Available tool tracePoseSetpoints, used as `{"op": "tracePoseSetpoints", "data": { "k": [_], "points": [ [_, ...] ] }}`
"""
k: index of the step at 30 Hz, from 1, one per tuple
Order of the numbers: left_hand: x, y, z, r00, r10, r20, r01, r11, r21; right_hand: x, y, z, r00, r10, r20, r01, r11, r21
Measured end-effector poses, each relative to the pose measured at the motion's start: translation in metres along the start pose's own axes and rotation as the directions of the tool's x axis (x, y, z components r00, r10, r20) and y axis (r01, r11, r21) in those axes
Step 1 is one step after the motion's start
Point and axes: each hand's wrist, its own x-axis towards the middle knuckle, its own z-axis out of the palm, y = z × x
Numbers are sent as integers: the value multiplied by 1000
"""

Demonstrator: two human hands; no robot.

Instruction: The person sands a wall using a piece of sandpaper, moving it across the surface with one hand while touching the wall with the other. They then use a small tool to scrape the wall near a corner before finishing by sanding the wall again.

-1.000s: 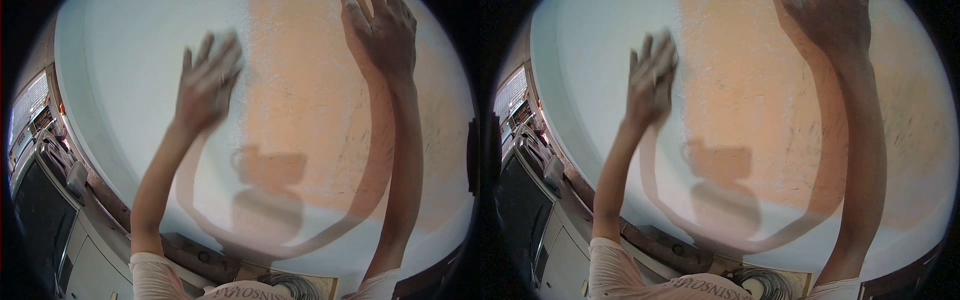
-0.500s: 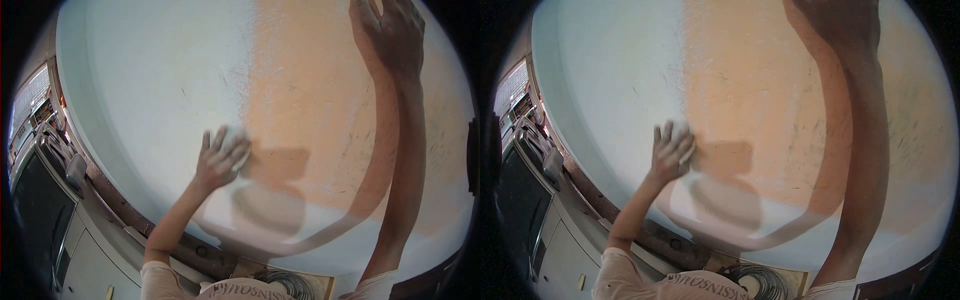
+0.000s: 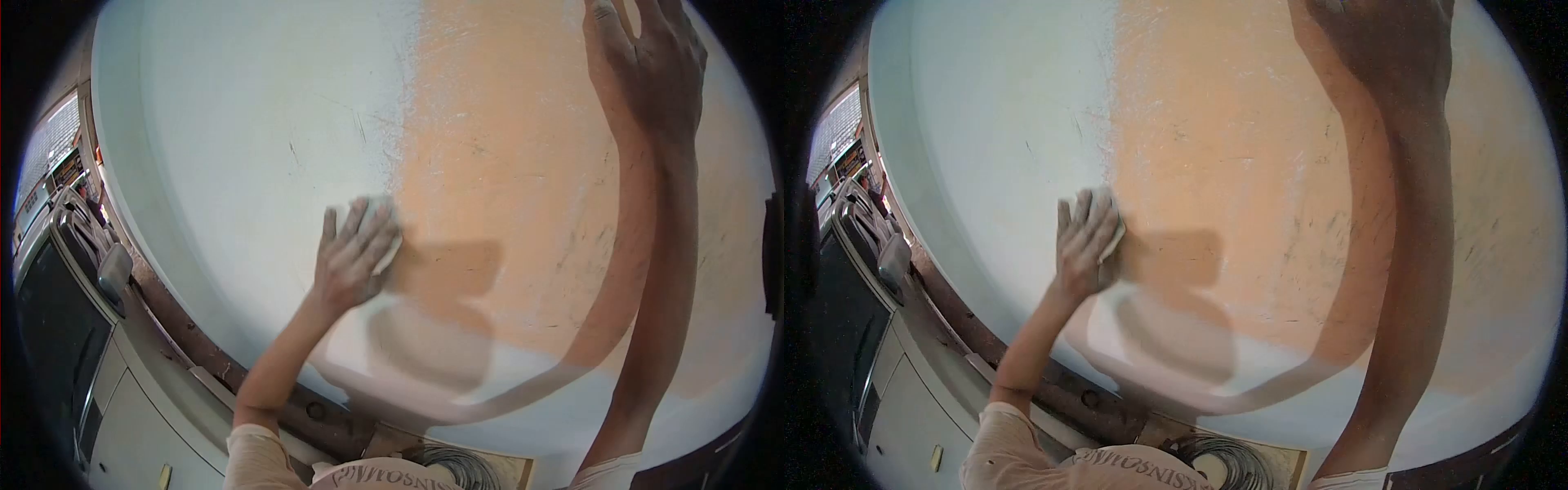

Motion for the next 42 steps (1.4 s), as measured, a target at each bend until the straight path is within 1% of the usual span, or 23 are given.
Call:
{"op": "tracePoseSetpoints", "data": {
  "k": [1,2,3,4,5,7,9,13,15,18,20,22,24,27,28,29,32,33,34,37,39,40,42],
  "points": [
    [12,-10,-3,998,57,-16,-57,998,21,-2,-4,0,1000,16,-6,-16,1000,14],
    [38,-14,-9,999,-19,-27,18,999,-44,-1,-3,1,1000,5,5,-6,1000,11],
    [69,-24,-15,994,39,-106,-46,997,-68,0,1,2,1000,-2,15,1,1000,6],
    [103,-30,-21,989,-9,-146,12,1000,17,2,4,2,1000,-9,26,10,1000,-4],
    [134,-39,-26,975,25,-222,-16,999,42,1,3,1,1000,5,24,-5,1000,11],
    [173,-47,-40,961,41,-273,-54,998,-41,1,-1,-1,999,34,15,-35,998,43],
    [171,-47,-34,958,38,-286,-47,999,-25,2,-1,-2,999,41,28,-42,998,44],
    [88,-16,-24,998,-9,-56,5,998,-56,2,1,-2,998,37,45,-38,999,31],
    [44,5,-21,993,-88,77,91,995,-42,0,-3,-1,999,40,25,-40,999,-12],
    [55,0,-21,999,-44,-1,44,998,49,0,0,-3,1000,-10,8,9,1000,14],
    [105,-17,-26,996,-27,-80,31,998,46,0,-6,-5,1000,-10,-8,11,999,36],
    [162,-41,-33,968,52,-247,-33,996,78,-3,-16,-9,1000,16,-8,-16,1000,7],
    [210,-59,-47,983,-47,-180,37,998,-56,-3,-4,-2,1000,-7,13,8,1000,-30],
    [218,-34,-61,987,-80,-136,83,997,10,0,3,0,999,-43,33,44,998,-50],
    [196,-44,-55,984,-13,-179,-4,996,-93,-1,1,-1,999,-44,32,45,998,-51],
    [174,-38,-40,962,43,-269,-40,999,16,-1,1,-2,999,-40,11,41,999,-14],
    [102,-12,-24,986,-82,-145,70,994,-86,0,-5,-7,999,-47,-26,48,998,45],
    [94,-4,-30,990,-126,-65,123,991,-51,0,-5,-9,998,-62,-24,62,997,38],
    [98,-7,-30,991,-99,-86,98,995,-19,1,-4,-9,997,-77,-26,78,996,41],
    [131,-21,-31,979,-48,-196,48,999,-7,1,-2,-7,993,-105,-46,108,992,71],
    [173,-37,-33,950,30,-311,-30,1000,4,2,3,-3,995,-99,13,99,995,30],
    [195,-45,-41,969,34,-246,-31,999,14,2,4,-3,994,-98,43,98,995,6],
    [235,-43,-53,977,-54,-208,72,994,79,-1,-6,-7,997,-82,-7,82,996,40]
  ]
}}
